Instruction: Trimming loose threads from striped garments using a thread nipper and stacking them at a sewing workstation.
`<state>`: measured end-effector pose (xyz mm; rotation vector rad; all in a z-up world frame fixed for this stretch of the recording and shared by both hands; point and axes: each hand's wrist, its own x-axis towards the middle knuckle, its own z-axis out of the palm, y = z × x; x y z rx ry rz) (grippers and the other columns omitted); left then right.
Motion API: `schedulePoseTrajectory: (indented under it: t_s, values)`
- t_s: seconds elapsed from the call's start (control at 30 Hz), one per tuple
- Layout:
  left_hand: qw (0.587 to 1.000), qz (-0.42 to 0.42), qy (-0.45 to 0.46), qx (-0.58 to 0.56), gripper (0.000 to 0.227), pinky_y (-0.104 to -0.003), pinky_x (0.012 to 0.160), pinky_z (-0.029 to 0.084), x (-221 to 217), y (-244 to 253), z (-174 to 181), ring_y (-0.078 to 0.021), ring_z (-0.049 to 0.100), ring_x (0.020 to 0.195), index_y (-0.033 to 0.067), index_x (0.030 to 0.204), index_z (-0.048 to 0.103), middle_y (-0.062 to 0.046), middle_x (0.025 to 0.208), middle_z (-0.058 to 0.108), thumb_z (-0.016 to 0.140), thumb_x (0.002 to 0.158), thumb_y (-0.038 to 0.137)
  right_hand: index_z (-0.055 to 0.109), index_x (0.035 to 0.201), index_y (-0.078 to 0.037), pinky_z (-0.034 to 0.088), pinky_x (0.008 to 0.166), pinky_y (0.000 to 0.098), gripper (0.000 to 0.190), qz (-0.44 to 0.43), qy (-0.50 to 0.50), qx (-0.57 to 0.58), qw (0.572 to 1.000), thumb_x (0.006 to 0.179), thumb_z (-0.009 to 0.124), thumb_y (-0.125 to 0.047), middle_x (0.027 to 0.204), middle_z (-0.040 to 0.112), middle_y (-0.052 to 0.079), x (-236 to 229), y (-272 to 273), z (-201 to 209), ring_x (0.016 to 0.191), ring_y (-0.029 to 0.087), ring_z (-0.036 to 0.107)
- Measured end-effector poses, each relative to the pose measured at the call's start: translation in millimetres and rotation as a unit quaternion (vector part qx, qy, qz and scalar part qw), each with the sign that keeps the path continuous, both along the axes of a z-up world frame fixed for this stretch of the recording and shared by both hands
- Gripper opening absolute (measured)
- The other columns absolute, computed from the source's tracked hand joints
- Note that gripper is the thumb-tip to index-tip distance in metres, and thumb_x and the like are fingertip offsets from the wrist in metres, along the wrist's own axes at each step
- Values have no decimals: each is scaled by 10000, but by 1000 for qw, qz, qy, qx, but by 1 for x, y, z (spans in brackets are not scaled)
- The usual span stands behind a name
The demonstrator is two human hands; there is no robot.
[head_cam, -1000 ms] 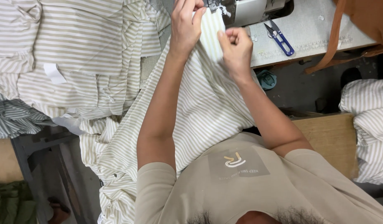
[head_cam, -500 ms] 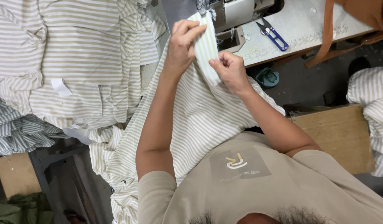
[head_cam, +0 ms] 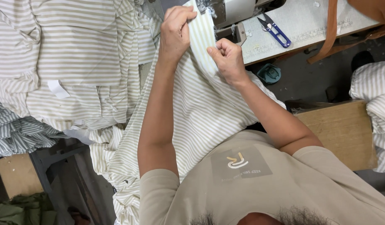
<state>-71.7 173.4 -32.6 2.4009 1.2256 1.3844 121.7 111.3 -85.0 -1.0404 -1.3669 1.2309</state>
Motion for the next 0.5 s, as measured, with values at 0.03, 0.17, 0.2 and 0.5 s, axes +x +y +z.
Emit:
schedulePoseTrajectory:
  t_s: [0.03, 0.17, 0.2, 0.5]
  values:
    - [1000, -1, 0, -1, 335, -379, 884, 533, 0, 0, 0, -319, 648, 1006, -15, 991, 730, -167, 1038, 747, 465, 827, -138, 497, 789, -128, 271, 506, 244, 328, -1, 0, -1, 1000, 1047, 699, -105, 643, 389, -74, 0, -1, 2, 585, 48, 326]
    - [999, 33, 8, 8, 310, -388, 900, 505, 2, 0, 2, -324, 608, 1016, -7, 1003, 704, -147, 1041, 709, 472, 827, -115, 493, 785, -127, 329, 498, 238, 335, -2, 1, 16, 1000, 1058, 685, -93, 654, 427, -52, -1, 5, 0, 583, 67, 366]
    - [998, 57, 10, 22, 292, -401, 887, 481, 3, -2, 2, -331, 579, 995, -7, 1011, 690, -138, 1020, 679, 476, 833, -99, 494, 785, -126, 382, 502, 235, 338, -3, -6, 26, 1000, 1059, 686, -77, 666, 452, -35, 0, 7, -3, 587, 81, 399]
    - [905, 248, -85, -335, 504, -412, 1043, 500, -24, -148, -17, -322, 630, 1300, 33, 1332, 505, -192, 1377, 659, 684, 989, 357, 572, 804, -113, 329, 564, 249, 299, 50, -79, -15, 996, 1050, 727, -186, 709, 499, -55, 38, -24, -3, 640, 54, 403]
